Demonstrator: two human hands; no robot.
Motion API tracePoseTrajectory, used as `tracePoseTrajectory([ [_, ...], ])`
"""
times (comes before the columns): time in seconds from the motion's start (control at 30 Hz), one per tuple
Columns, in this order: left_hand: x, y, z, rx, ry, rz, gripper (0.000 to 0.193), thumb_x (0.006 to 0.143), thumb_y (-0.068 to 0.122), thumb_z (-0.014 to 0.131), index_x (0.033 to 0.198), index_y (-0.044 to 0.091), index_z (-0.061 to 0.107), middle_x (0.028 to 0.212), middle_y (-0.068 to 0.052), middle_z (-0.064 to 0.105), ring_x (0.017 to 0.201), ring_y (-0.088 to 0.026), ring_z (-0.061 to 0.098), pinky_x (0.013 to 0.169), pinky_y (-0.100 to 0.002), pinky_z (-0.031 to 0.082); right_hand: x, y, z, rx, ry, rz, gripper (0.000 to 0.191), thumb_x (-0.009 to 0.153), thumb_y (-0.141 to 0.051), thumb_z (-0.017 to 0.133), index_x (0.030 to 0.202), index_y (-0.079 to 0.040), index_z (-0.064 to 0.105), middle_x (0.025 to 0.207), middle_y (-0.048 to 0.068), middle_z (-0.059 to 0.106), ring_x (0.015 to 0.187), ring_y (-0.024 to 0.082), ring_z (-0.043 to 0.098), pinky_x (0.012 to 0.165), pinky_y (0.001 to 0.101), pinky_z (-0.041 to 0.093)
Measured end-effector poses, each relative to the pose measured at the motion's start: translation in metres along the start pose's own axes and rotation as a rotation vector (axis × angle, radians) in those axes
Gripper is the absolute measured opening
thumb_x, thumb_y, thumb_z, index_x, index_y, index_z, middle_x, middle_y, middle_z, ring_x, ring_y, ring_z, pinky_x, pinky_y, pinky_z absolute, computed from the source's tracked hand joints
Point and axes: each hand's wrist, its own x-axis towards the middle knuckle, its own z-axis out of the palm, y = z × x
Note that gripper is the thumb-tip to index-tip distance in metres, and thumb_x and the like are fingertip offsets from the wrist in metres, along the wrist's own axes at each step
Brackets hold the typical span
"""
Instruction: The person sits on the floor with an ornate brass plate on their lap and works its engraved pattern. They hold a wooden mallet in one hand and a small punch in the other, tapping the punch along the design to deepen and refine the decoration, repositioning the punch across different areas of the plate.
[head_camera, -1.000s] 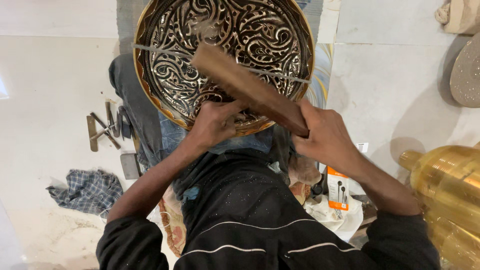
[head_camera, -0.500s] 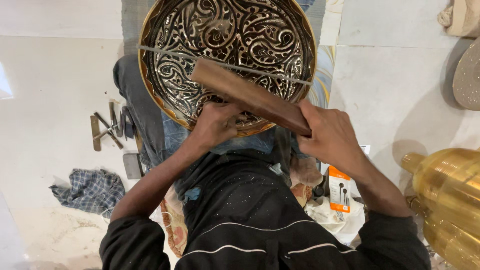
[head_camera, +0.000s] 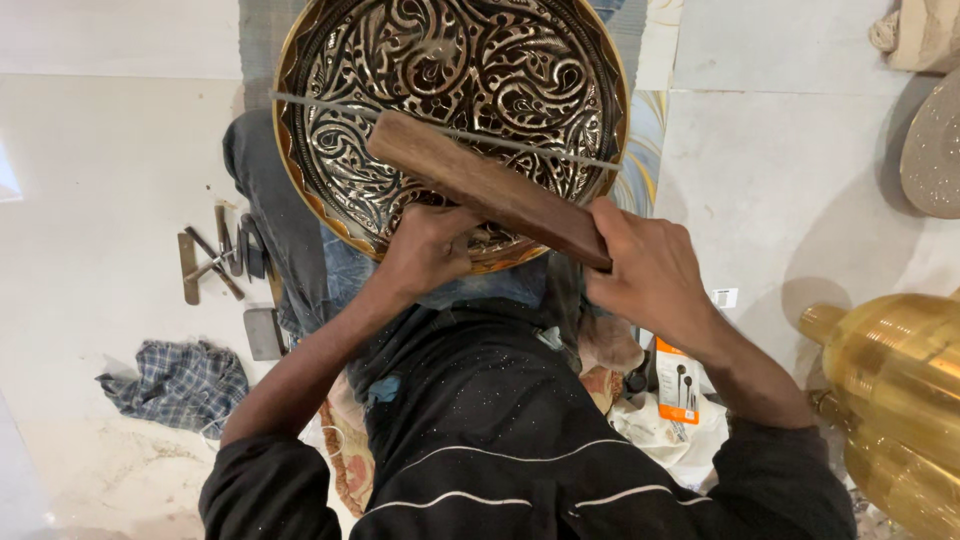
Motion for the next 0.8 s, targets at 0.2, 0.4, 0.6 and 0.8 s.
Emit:
tracePoseTrajectory([
  [0.2, 0.002, 0.004, -0.003, -0.128, 0.013, 0.034, 0.060, 0.070, -0.007, 0.072, 0.129, 0.005, 0.067, 0.100, -0.019, 0.077, 0.084, -0.027, 0.079, 0.069, -0.036, 0.061, 0.003, -0.001, -0.012, 0.062, -0.077, 0.248, 0.036, 0.073, -0.010, 0.069, 0.104, 0.000, 0.054, 0.070, 0.021, 0.064, 0.062, 0.040, 0.065, 0.055, 0.0447, 0.048],
  [0.4, 0.002, 0.002, -0.003, -0.049, -0.031, -0.031, 0.063, 0.066, -0.007, 0.072, 0.128, 0.006, 0.070, 0.085, -0.019, 0.075, 0.073, -0.027, 0.077, 0.066, -0.039, 0.059, 0.002, 0.006, 0.003, 0.061, 0.027, 0.111, 0.033, 0.076, -0.008, 0.068, 0.105, 0.000, 0.056, 0.076, 0.022, 0.066, 0.069, 0.043, 0.066, 0.059, 0.0436, 0.047],
  [0.6, 0.000, 0.006, -0.004, -0.126, 0.052, 0.086, 0.059, 0.074, -0.012, 0.065, 0.131, 0.006, 0.067, 0.108, -0.021, 0.076, 0.090, -0.028, 0.079, 0.073, -0.035, 0.062, -0.002, 0.012, 0.006, 0.245, 0.072, 0.159, 0.031, 0.078, -0.011, 0.069, 0.104, -0.001, 0.058, 0.072, 0.020, 0.063, 0.060, 0.040, 0.060, 0.059, 0.0398, 0.050],
  [0.8, 0.005, 0.012, -0.008, -0.056, -0.039, -0.034, 0.062, 0.069, -0.008, 0.071, 0.128, 0.008, 0.069, 0.089, -0.017, 0.076, 0.076, -0.026, 0.078, 0.066, -0.037, 0.060, -0.004, 0.016, 0.003, -0.025, -0.010, 0.086, 0.038, 0.072, -0.010, 0.071, 0.106, 0.000, 0.058, 0.075, 0.021, 0.066, 0.065, 0.042, 0.064, 0.058, 0.0452, 0.046],
])
